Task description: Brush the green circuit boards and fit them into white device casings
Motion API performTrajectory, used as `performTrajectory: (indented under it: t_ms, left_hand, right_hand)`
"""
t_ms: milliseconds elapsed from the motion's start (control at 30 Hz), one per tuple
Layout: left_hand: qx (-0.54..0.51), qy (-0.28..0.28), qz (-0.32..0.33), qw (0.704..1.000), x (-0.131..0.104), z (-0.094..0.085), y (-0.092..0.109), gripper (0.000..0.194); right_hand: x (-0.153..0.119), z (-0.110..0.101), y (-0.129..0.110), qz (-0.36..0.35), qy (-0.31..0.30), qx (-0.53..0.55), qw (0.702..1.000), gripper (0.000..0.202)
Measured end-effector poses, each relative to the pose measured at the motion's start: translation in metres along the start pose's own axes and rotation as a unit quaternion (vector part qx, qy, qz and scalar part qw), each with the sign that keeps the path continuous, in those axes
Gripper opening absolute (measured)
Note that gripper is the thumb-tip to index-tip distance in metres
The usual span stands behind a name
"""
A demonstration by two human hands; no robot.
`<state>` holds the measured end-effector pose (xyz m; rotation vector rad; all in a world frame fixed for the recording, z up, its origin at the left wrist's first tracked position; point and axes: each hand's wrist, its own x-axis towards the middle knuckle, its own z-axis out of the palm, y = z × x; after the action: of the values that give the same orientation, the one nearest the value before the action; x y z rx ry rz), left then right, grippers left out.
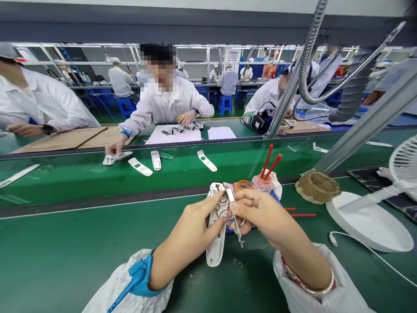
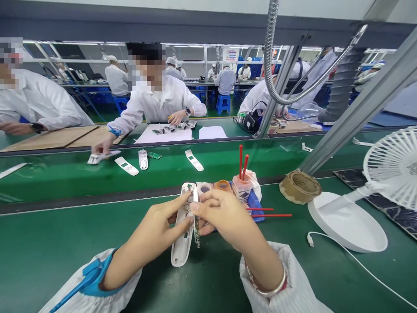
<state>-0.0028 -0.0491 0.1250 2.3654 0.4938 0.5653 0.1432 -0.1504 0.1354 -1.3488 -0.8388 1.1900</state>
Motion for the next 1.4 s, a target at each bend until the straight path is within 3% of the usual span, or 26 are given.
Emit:
performTrajectory:
  t_ms: [200, 300, 433, 533, 633, 733, 867, 1000, 1133, 1233, 1400]
  left_hand:
    - [-0.029, 0.064, -0.047, 0.996, 0.004, -0.001, -0.003, 0.031]
    - [-0.068, 0.064, -0.054, 0.994, 0.003, 0.000, -0.002, 0.028]
    - [-0.107, 0.072, -0.023, 0.991, 0.000, 0.003, -0.001, 0.029]
    - [-0.113, 0.095, -0.004, 0.989, -0.002, 0.008, -0.002, 0.030]
    - [-0.110, 0.107, 0.017, 0.988, -0.004, 0.011, -0.003, 0.030]
    - [-0.102, 0.116, 0.021, 0.988, -0.004, 0.013, -0.004, 0.028]
    - [-0.102, 0.106, 0.007, 0.989, -0.003, 0.014, -0.005, 0.028]
    - [-0.168, 0.063, -0.013, 0.984, -0.006, 0.015, -0.003, 0.032]
    - [-0.259, 0.067, -0.071, 0.961, -0.011, 0.017, -0.003, 0.051]
    - [-0.244, 0.080, -0.126, 0.958, -0.012, 0.015, -0.003, 0.053]
    - [-0.308, 0.054, -0.147, 0.938, -0.009, 0.013, -0.006, 0.059]
  right_hand:
    - [-0.005, 0.010, 0.002, -0.001, 0.024, -0.009, 1.000, 0.040]
    - [-0.008, 0.021, 0.006, -0.051, 0.089, -0.095, 0.990, 0.032]
    - [-0.009, 0.036, 0.012, -0.139, 0.193, -0.225, 0.945, 0.022]
    - [-0.009, 0.041, 0.018, -0.197, 0.253, -0.313, 0.894, 0.029]
    - [-0.009, 0.043, 0.023, -0.237, 0.283, -0.375, 0.851, 0.034]
    - [-0.009, 0.044, 0.025, -0.253, 0.297, -0.407, 0.826, 0.037]
    - [-0.008, 0.043, 0.024, -0.248, 0.293, -0.409, 0.828, 0.036]
    - [-0.010, 0.038, 0.019, -0.240, 0.282, -0.403, 0.837, 0.038]
    - [-0.011, 0.036, 0.014, -0.240, 0.277, -0.401, 0.840, 0.037]
    - [-0.011, 0.036, 0.014, -0.239, 0.276, -0.394, 0.844, 0.038]
    - [-0.010, 0.035, 0.018, -0.251, 0.292, -0.427, 0.818, 0.034]
